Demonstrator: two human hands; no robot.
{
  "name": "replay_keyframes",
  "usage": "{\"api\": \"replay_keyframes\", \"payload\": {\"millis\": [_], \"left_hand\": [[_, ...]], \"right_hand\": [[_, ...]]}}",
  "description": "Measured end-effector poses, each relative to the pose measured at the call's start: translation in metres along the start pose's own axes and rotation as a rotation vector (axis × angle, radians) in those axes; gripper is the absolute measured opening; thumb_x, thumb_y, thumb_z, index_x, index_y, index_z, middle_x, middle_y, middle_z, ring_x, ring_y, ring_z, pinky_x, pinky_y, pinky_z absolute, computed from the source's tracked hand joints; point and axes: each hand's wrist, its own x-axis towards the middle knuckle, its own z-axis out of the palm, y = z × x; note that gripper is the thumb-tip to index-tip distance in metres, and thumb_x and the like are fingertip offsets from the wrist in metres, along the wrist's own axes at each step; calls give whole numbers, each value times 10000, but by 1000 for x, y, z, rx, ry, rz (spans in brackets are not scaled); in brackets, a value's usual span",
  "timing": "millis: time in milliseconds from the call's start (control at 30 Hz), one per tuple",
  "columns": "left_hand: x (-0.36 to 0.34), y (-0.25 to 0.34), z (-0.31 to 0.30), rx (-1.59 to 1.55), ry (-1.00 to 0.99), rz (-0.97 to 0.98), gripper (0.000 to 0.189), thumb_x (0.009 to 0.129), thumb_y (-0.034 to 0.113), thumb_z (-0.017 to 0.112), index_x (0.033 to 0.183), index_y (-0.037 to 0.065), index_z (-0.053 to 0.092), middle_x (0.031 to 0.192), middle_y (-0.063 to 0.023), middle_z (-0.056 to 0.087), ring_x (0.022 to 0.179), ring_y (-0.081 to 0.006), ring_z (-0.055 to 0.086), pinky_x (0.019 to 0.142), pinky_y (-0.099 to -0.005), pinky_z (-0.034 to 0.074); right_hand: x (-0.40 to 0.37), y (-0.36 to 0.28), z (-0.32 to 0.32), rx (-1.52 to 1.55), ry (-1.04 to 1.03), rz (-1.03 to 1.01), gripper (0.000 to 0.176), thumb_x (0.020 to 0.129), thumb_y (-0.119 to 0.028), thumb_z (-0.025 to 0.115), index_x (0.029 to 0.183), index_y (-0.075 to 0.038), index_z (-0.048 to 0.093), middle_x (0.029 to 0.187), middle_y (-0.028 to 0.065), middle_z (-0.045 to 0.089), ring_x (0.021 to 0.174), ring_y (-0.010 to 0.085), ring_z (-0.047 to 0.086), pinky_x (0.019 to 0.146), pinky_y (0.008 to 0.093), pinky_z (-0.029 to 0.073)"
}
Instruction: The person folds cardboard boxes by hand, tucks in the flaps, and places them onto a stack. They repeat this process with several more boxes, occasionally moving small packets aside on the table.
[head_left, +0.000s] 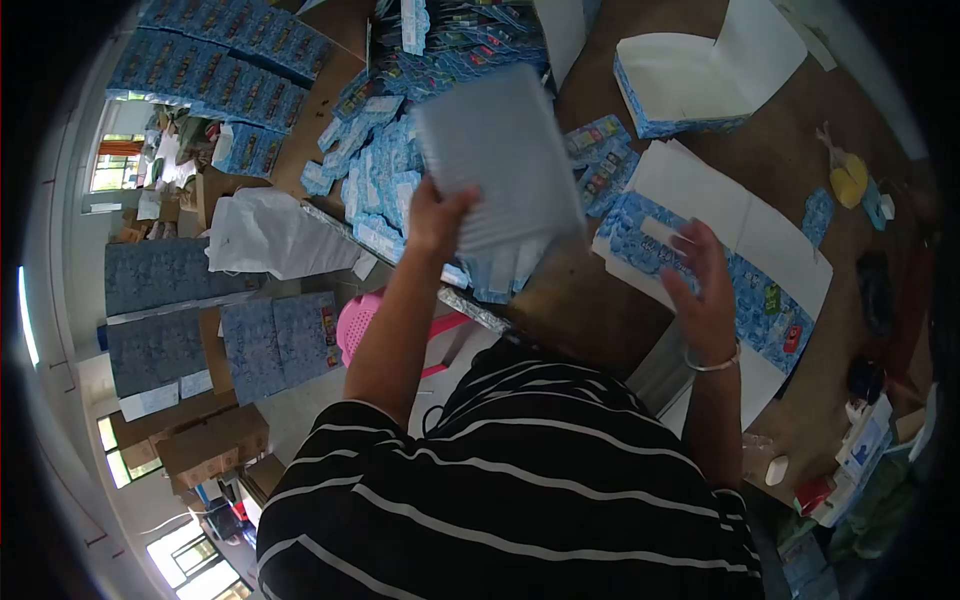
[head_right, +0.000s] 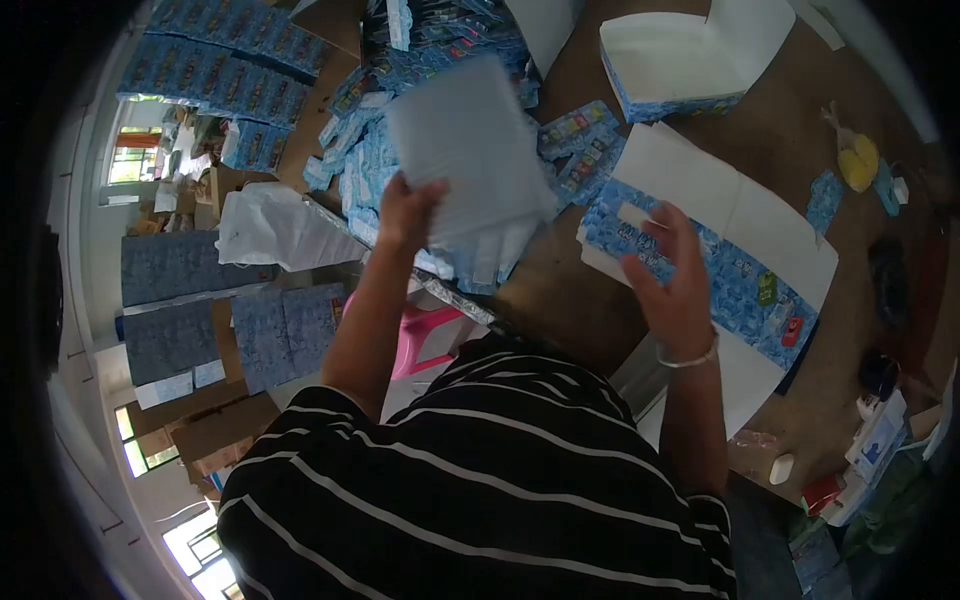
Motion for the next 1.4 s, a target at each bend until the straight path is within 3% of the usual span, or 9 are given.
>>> {"api": "replay_keyframes", "payload": {"millis": [167, 267, 600, 800, 1000, 1067, 1200, 1267, 1400], "left_hand": [[110, -18, -47, -472, 183, 71, 451, 690, 101, 656, 1053, -46, 433, 978, -132, 524, 836, -251, 538, 709, -364, 450], [163, -44, -69, -382, 315, -48, 516, 669, 129, 683, 1089, -16, 422, 1004, -128, 506, 880, -285, 520, 694, -403, 451], [144, -12, -79, -52, 43, -287, 638, 677, 281, 668, 1177, 15, 374, 1119, -138, 445, 1013, -279, 450, 785, -411, 415], [133, -5, -46, 1610, 871, 299, 863, 638, 543, 613, 1177, -64, 320, 1118, -173, 443, 989, -304, 464, 769, -420, 411], [-19, 91, 119, 665, -427, 634, 388, 774, 260, 566, 1035, -20, 502, 876, -131, 579, 808, -214, 566, 706, -299, 437], [-78, 82, 164, 609, -872, 612, 612, 652, 317, 678, 1109, -10, 434, 1095, -152, 450, 996, -232, 469, 789, -303, 406], [-109, 66, 213, 652, -965, 874, 895, 478, 361, 775, 1196, 58, 334, 1245, -162, 225, 1169, -322, 236, 912, -405, 306], [-118, 64, 214, 295, -1226, 339, 932, 443, 348, 790, 1207, 92, 321, 1271, -148, 163, 1174, -319, 226, 909, -431, 307], [-140, 60, 209, 161, -1196, 196, 885, 415, 282, 815, 1168, 98, 389, 1227, -107, 191, 1150, -288, 269, 901, -419, 351]], "right_hand": [[-19, 45, -116, -727, 566, 4, 518, 715, -261, 637, 1090, 25, 421, 1020, 135, 498, 915, 214, 513, 793, 301, 401], [-32, 79, -170, -653, 496, 635, 534, 651, -320, 688, 1000, 20, 468, 892, 109, 536, 757, 190, 540, 655, 289, 440], [-60, 90, -167, -639, 580, 667, 619, 548, -390, 712, 959, 35, 527, 854, 183, 585, 783, 251, 578, 684, 335, 440], [-64, 81, -151, -1295, 854, 319, 580, 550, -278, 726, 988, 27, 500, 865, 204, 567, 760, 323, 565, 650, 361, 445], [-89, -36, -152, -188, 515, 381, 364, 690, -175, 636, 965, 26, 504, 827, 106, 578, 709, 193, 568, 616, 297, 460], [-106, -87, -133, 172, 439, 290, 298, 741, -110, 579, 993, 24, 494, 850, 75, 568, 727, 146, 553, 607, 264, 458], [-135, -134, -101, 124, 98, 134, 356, 765, -93, 551, 1086, 12, 440, 946, 137, 541, 867, 195, 527, 774, 308, 408], [-142, -136, -91, 75, 23, 65, 449, 764, -145, 566, 1144, 3, 379, 1048, 163, 475, 954, 219, 475, 816, 337, 378], [-135, -121, -81, 38, -290, -330, 872, 659, -436, 654, 1269, -25, 186, 1293, 198, 201, 1164, 302, 276, 905, 411, 294]]}}
